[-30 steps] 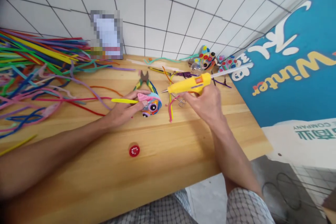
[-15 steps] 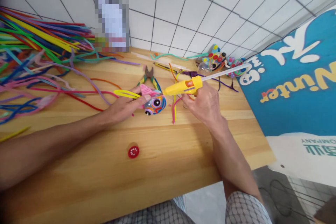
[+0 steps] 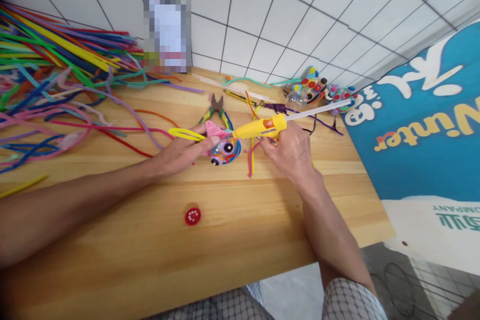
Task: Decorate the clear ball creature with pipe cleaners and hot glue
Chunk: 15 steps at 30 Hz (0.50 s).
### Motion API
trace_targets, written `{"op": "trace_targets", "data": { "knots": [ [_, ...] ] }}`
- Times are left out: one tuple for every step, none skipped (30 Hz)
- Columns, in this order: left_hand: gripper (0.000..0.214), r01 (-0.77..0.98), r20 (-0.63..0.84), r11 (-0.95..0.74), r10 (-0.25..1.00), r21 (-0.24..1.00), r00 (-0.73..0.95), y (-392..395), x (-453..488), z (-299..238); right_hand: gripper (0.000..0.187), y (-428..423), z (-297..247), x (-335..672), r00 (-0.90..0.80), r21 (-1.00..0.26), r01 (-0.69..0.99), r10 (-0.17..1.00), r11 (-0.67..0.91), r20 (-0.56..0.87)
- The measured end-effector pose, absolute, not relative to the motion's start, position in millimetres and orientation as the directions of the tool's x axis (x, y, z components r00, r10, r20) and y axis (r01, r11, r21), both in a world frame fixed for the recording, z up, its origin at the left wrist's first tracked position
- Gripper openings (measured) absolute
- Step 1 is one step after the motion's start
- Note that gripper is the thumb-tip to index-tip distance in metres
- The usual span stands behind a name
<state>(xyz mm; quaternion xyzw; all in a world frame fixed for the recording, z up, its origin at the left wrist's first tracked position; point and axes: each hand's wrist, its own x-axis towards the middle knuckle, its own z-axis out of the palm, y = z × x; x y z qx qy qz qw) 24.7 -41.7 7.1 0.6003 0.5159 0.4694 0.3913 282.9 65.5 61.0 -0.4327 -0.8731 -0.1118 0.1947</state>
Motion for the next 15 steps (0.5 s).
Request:
{"op": "trace_targets", "data": {
  "knots": [
    [0.035,0.249,0.167,-0.168,0.986,0.954,0.025,-41.6,25.0,6.9,0.016,65.2,61.1,283.0,-0.544,0.022,0.802,0.716,0.597,0.437],
    [0.035,0.247,0.173,-0.174,0.985,0.953,0.024,-41.5,25.2,6.8,0.015,64.8,61.3,283.0,-0.54,0.016,0.805,0.72,0.594,0.436],
    [0.035,0.245,0.175,-0.176,0.984,0.954,0.026,-41.4,25.4,6.8,0.015,64.5,61.5,283.0,-0.537,0.009,0.805,0.724,0.593,0.433],
    [0.035,0.242,0.175,-0.176,0.984,0.954,0.027,-41.3,25.5,7.0,0.014,64.2,61.7,282.9,-0.536,0.001,0.805,0.726,0.593,0.43],
    [0.035,0.24,0.173,-0.175,0.985,0.955,0.029,-41.3,25.6,7.3,0.013,64.0,61.9,282.8,-0.536,-0.005,0.804,0.727,0.595,0.429],
    [0.035,0.239,0.172,-0.174,0.985,0.955,0.029,-41.3,25.7,7.6,0.013,64.0,62.0,282.7,-0.535,-0.011,0.802,0.727,0.597,0.43],
    [0.035,0.239,0.173,-0.175,0.984,0.955,0.028,-41.3,25.7,8.0,0.013,64.0,62.1,282.6,-0.534,-0.014,0.802,0.726,0.598,0.433],
    [0.034,0.24,0.178,-0.179,0.984,0.954,0.027,-41.4,25.7,8.5,0.012,64.2,62.1,282.5,-0.532,-0.017,0.801,0.725,0.598,0.437],
    [0.034,0.244,0.181,-0.182,0.983,0.953,0.027,-41.5,25.6,9.0,0.011,64.4,62.1,282.4,-0.53,-0.018,0.802,0.726,0.597,0.438],
    [0.033,0.249,0.183,-0.184,0.983,0.951,0.027,-41.6,25.6,9.6,0.01,64.6,62.2,282.4,-0.527,-0.02,0.804,0.728,0.594,0.438],
    [0.032,0.254,0.182,-0.183,0.983,0.95,0.027,-41.8,25.5,10.3,0.009,64.8,62.4,282.5,-0.524,-0.023,0.808,0.734,0.589,0.432],
    [0.031,0.257,0.181,-0.181,0.983,0.949,0.026,-41.9,25.5,10.9,0.008,64.9,62.7,282.6,-0.519,-0.025,0.812,0.743,0.583,0.423],
    [0.03,0.261,0.177,-0.178,0.984,0.949,0.027,-41.9,25.5,11.5,0.007,64.9,63.1,282.7,-0.514,-0.028,0.818,0.753,0.574,0.411],
    [0.03,0.264,0.174,-0.175,0.984,0.948,0.027,-42.0,25.5,12.0,0.007,64.9,63.6,283.0,-0.509,-0.03,0.824,0.762,0.566,0.4],
    [0.03,0.266,0.173,-0.175,0.984,0.948,0.028,-41.9,25.6,12.5,0.006,64.9,64.0,283.3,-0.504,-0.031,0.829,0.769,0.559,0.392]
  ]
}}
